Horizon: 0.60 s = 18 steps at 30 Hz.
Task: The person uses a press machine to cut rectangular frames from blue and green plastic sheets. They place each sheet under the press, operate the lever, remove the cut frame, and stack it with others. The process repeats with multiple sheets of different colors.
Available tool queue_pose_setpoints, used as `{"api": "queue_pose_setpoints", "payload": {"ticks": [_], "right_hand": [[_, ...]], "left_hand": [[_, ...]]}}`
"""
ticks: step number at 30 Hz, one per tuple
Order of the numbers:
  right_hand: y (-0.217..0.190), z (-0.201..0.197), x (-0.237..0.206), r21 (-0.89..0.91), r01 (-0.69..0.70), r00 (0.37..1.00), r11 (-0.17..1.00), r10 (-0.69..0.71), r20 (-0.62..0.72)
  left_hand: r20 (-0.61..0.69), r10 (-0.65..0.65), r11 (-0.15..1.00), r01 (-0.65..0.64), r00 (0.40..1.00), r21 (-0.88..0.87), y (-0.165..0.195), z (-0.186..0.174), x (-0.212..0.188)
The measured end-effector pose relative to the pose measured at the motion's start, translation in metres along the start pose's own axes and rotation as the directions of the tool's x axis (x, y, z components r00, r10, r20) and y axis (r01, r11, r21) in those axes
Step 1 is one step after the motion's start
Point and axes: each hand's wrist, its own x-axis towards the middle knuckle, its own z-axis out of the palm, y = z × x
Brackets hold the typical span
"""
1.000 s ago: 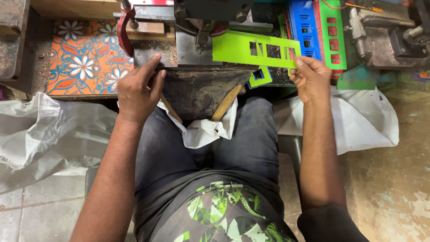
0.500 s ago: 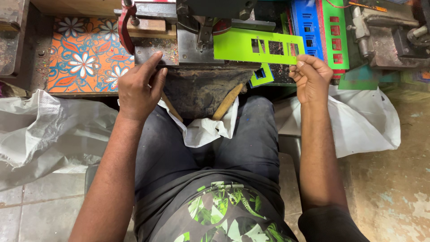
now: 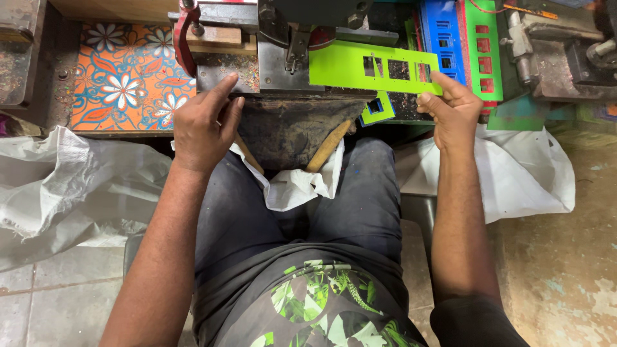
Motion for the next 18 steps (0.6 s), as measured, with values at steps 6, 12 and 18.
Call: {"api": "queue_pose_setpoints", "payload": {"ticks": [6,12,18], "right_hand": [[-0.002,0.003,0.000,0.016,0.044,0.999,0.999,-0.044,-0.021],[-0.011,0.012,-0.003,0.033,0.088,0.996,0.996,-0.088,0.004],[-0.008,0.020,-0.003,-0.005,0.087,0.996,0.996,-0.087,0.020]], "left_hand": [[0.014,0.011,1.000,-0.010,1.000,-0.029,0.008,0.000,0.000],[0.059,0.025,0.997,-0.020,0.998,-0.072,0.020,0.005,0.000],[0.142,0.003,0.994,0.012,0.990,-0.107,0.031,0.012,0.000]]}}
